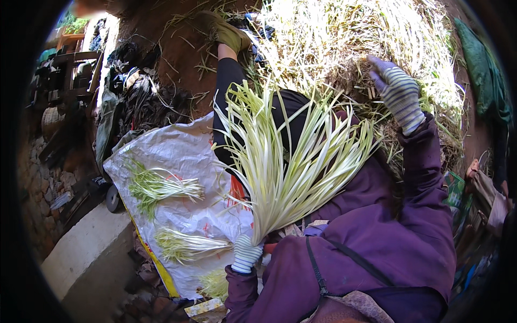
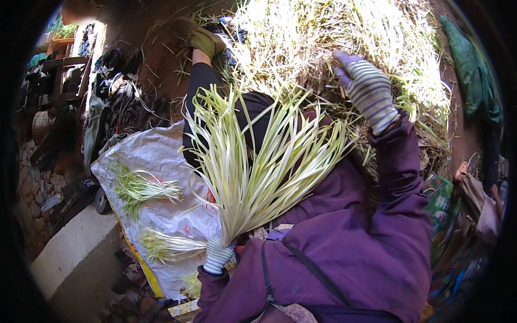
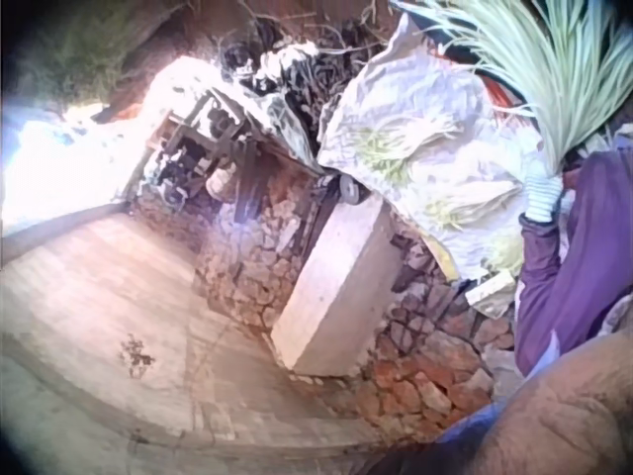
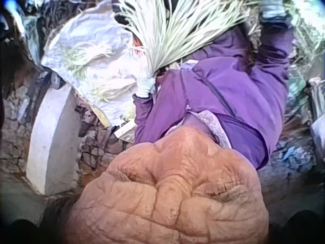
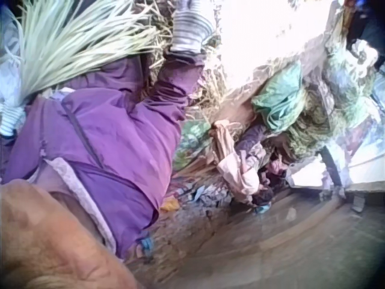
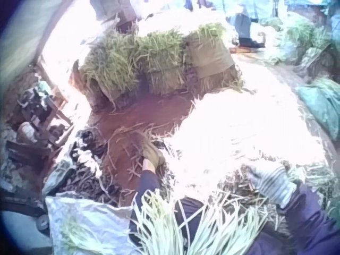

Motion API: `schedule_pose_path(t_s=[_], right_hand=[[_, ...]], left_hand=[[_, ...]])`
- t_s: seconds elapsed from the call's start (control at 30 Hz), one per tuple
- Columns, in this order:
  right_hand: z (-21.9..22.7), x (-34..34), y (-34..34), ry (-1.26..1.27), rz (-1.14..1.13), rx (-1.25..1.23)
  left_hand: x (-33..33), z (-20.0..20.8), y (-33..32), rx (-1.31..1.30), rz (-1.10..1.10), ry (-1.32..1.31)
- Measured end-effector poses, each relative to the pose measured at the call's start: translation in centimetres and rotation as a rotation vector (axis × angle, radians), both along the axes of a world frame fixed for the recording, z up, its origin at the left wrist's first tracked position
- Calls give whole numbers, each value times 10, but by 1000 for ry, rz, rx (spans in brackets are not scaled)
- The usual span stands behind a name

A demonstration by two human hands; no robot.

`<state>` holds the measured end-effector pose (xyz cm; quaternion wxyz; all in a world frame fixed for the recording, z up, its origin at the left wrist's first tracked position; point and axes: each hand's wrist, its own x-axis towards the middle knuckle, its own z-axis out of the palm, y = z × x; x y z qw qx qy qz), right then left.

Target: The person gathers long, pale plant stalks from a large pile, aligns them into a neat bundle, and ties them together using a thin strip. The person repeats this process to create multiple tied bundles.

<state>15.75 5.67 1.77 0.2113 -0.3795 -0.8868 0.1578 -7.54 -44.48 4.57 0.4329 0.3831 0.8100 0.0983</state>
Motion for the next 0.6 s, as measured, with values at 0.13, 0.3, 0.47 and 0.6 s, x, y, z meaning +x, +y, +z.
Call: schedule_pose_path(t_s=[0.13, 0.3, 0.47, 0.6], right_hand=[[-9, -53, -55, 35, 412, -258], [2, -47, -69, -231, 378, -355], [7, -13, -91, -133, 362, -443], [-5, 3, -74, -86, 225, -323]], left_hand=[[-3, 5, -1, -92, -23, 16], [-5, 25, -12, -44, 226, -149], [-30, 25, -35, -209, 116, -125], [-26, 21, -25, -36, 202, -140]])
